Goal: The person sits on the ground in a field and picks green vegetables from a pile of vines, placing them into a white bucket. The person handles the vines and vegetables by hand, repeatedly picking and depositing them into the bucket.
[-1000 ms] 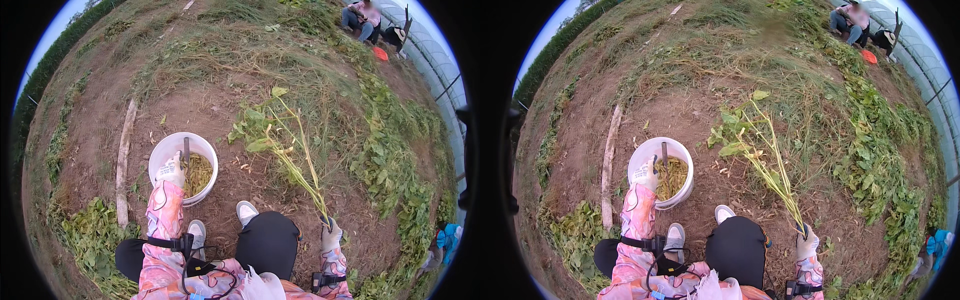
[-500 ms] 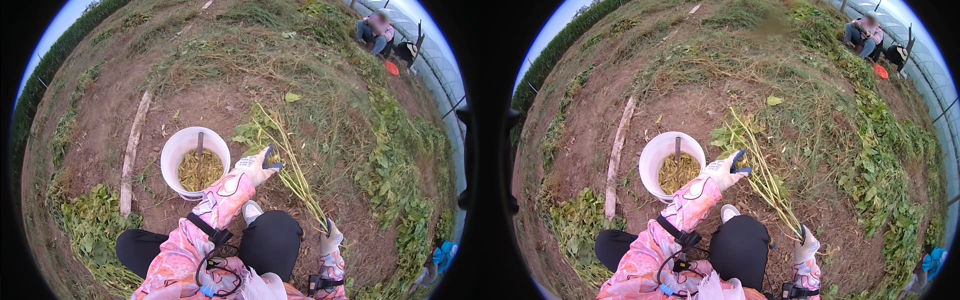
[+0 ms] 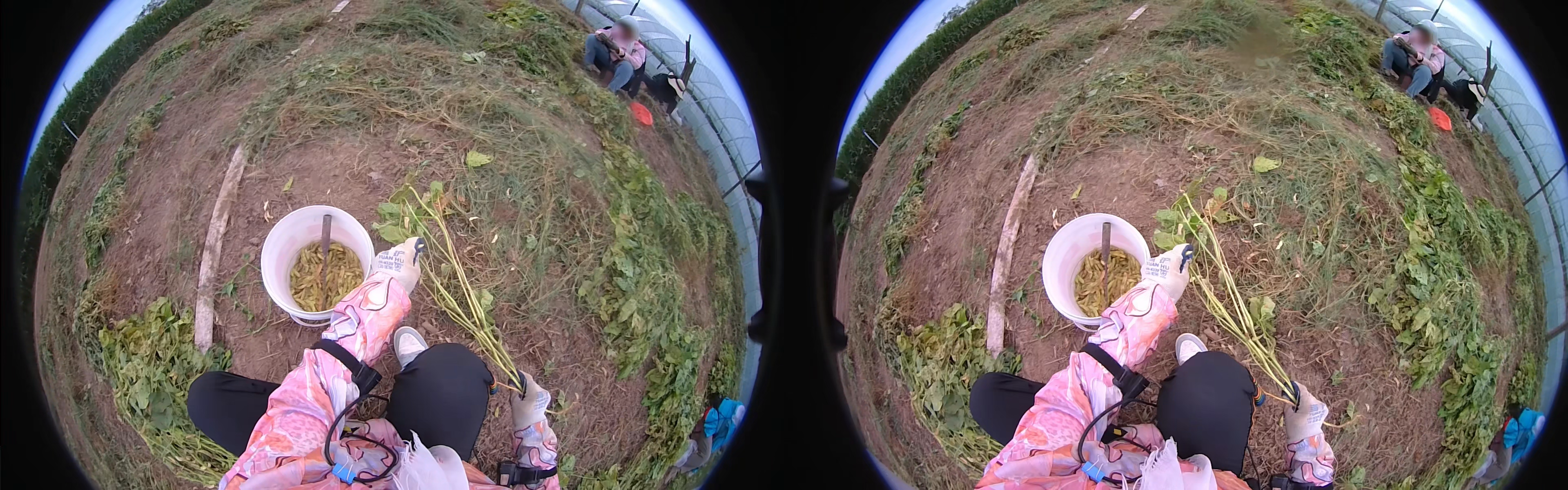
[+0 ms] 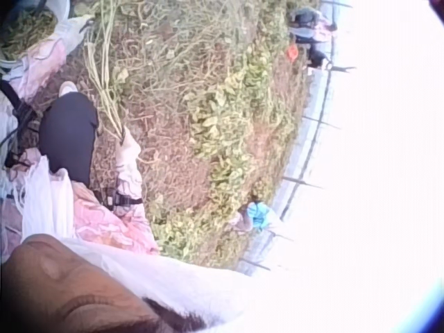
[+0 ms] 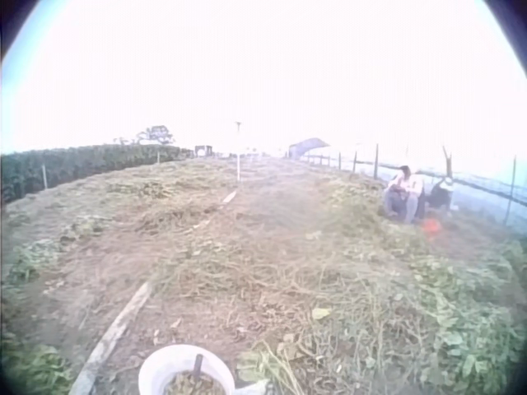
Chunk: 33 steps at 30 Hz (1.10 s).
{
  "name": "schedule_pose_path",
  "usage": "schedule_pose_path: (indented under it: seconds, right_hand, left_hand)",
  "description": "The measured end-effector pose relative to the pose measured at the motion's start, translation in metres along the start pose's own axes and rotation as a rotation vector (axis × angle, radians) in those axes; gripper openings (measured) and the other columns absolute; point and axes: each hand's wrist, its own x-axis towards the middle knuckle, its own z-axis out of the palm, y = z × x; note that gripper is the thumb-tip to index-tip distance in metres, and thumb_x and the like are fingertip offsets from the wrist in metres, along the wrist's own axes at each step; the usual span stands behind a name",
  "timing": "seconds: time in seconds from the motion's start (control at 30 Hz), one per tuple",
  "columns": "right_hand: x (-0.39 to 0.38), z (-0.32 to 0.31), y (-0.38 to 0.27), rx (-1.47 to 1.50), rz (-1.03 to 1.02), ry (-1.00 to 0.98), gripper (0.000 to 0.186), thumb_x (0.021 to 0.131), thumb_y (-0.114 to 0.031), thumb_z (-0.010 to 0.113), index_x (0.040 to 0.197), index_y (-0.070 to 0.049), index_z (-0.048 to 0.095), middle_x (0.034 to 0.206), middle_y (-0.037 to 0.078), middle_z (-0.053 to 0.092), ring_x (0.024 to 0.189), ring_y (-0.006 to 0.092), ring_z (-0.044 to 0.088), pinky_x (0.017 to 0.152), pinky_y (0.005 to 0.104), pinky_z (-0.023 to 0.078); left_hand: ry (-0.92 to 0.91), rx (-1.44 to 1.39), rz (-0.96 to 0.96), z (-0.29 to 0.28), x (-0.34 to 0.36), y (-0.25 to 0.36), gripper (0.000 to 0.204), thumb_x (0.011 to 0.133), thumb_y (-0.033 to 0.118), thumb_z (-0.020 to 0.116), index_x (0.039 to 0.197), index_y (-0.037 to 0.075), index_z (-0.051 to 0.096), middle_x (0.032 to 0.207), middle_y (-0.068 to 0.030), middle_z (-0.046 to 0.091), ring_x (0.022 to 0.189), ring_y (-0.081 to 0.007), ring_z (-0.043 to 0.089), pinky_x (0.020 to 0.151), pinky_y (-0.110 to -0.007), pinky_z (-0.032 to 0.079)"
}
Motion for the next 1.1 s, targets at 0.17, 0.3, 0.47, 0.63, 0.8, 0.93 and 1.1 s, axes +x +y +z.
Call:
schedule_pose_path:
  seconds: [0.17,0.3,0.47,0.63,0.8,0.93,1.1]
  right_hand:
    - [0.001,-0.005,-0.003,-0.016,0.010,-0.018,0.027,0.074,-0.004,0.062,0.101,-0.008,0.062,0.078,0.016,0.065,0.074,0.0338,0.064,0.064,0.0368,0.049]
    - [-0.043,-0.027,0.083,0.081,0.411,0.003,0.014,0.082,-0.006,0.059,0.094,-0.006,0.065,0.077,0.011,0.066,0.069,0.0243,0.065,0.065,0.0337,0.048]
    - [-0.028,-0.031,0.073,0.779,0.650,-0.181,0.029,0.094,-0.023,0.051,0.099,0.001,0.066,0.057,-0.002,0.048,0.045,0.0082,0.038,0.046,0.0233,0.030]
    - [-0.021,-0.038,0.074,1.370,0.569,-0.359,0.045,0.097,-0.035,0.044,0.113,0.006,0.055,0.053,-0.004,0.036,0.043,0.0093,0.036,0.042,0.0267,0.029]
    - [-0.027,-0.053,0.073,1.543,0.549,-0.400,0.048,0.099,-0.034,0.038,0.121,0.007,0.048,0.060,-0.002,0.038,0.047,0.0123,0.036,0.046,0.0282,0.029]
    - [-0.038,-0.058,0.069,1.631,0.508,-0.329,0.045,0.099,-0.036,0.037,0.119,0.003,0.050,0.059,-0.001,0.039,0.045,0.0113,0.035,0.046,0.0278,0.029]
    - [-0.043,-0.057,0.064,1.787,0.407,-0.326,0.045,0.099,-0.037,0.036,0.117,0.001,0.053,0.058,-0.002,0.038,0.044,0.0101,0.033,0.046,0.0275,0.029]
  left_hand:
    - [0.001,0.317,0.053,-0.019,0.016,-0.018,0.023,0.088,0.020,0.046,0.109,0.012,0.052,0.090,-0.0154,0.065,0.083,-0.0322,0.064,0.072,-0.043,0.049]
    - [0.210,0.142,-0.237,-0.096,0.044,-0.064,0.028,0.087,0.022,0.049,0.111,0.010,0.058,0.102,-0.0168,0.064,0.096,-0.0332,0.061,0.082,-0.044,0.047]
    - [0.237,0.294,-0.235,-0.135,0.019,-0.103,0.032,0.085,0.030,0.057,0.111,0.014,0.061,0.099,-0.0146,0.066,0.094,-0.0302,0.063,0.082,-0.040,0.048]
    - [-0.118,0.575,-0.357,-0.122,-0.024,-0.123,0.035,0.083,0.034,0.058,0.110,0.012,0.062,0.104,-0.0143,0.065,0.099,-0.0290,0.061,0.087,-0.039,0.047]
    - [-0.250,0.542,-0.388,-0.118,-0.051,-0.129,0.036,0.083,0.035,0.058,0.110,0.012,0.062,0.106,-0.0143,0.065,0.102,-0.0288,0.061,0.089,-0.039,0.046]
    - [-0.216,0.517,-0.253,-0.118,-0.066,-0.112,0.038,0.083,0.037,0.057,0.111,0.012,0.059,0.110,-0.0136,0.063,0.103,-0.0286,0.060,0.088,-0.040,0.046]
    - [-0.123,0.463,-0.116,-0.121,-0.078,-0.104,0.043,0.083,0.037,0.058,0.119,0.013,0.055,0.109,-0.0126,0.063,0.101,-0.0284,0.060,0.088,-0.039,0.046]
